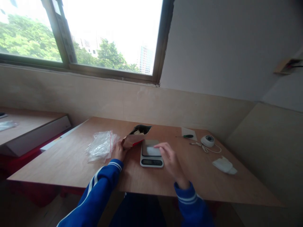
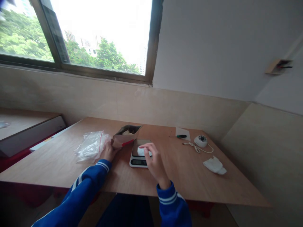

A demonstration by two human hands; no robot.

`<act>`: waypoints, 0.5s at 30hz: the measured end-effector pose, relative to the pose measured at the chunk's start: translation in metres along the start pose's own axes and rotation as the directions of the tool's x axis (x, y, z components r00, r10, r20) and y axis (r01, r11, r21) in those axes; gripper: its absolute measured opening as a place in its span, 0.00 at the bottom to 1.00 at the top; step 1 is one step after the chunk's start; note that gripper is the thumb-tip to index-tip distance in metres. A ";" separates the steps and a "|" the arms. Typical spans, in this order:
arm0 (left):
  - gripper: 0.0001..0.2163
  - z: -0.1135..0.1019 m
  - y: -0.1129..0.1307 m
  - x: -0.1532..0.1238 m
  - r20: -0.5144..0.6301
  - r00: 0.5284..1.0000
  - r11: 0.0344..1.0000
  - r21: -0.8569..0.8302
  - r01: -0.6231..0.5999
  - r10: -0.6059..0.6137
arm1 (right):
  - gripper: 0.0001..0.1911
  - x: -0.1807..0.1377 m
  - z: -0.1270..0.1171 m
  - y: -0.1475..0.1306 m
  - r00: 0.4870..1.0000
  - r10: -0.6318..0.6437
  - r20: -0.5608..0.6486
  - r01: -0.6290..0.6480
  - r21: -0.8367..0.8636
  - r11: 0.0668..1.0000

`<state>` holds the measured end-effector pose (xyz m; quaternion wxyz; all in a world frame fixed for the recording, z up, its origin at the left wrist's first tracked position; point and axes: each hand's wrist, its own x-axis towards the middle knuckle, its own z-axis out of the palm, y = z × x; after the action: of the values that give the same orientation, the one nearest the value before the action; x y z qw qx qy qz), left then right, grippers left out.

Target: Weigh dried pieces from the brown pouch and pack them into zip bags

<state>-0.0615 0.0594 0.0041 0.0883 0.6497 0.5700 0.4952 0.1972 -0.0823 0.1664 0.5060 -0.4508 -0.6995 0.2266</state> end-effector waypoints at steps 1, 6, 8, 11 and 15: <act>0.24 0.002 -0.004 0.001 -0.009 1.000 1.000 -0.026 -0.009 0.009 | 0.15 0.019 0.007 -0.008 0.994 -0.086 0.069 0.088 -0.019 0.996; 0.23 0.009 -0.020 0.002 -0.047 0.997 0.996 -0.068 -0.062 0.059 | 0.14 0.086 0.045 -0.006 0.905 -0.297 0.304 0.362 -0.187 0.913; 0.23 0.011 -0.023 0.001 -0.049 0.996 0.997 -0.038 -0.074 0.072 | 0.14 0.095 0.053 0.002 0.896 -0.278 0.347 0.379 -0.271 0.885; 0.22 0.014 -0.028 0.000 -0.067 0.990 0.992 -0.012 -0.125 0.124 | 0.13 0.097 0.055 0.008 0.946 -0.181 0.269 0.269 -0.340 0.901; 0.23 0.018 -0.033 0.000 -0.095 0.971 0.976 0.009 -0.218 0.218 | 0.13 0.095 0.054 0.006 0.967 0.027 0.255 0.098 -0.467 0.879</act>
<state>-0.0694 0.0788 -0.0269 0.0068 0.6841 0.4982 0.5327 0.1425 0.0100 0.1890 0.2900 -0.5154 -0.8008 0.0944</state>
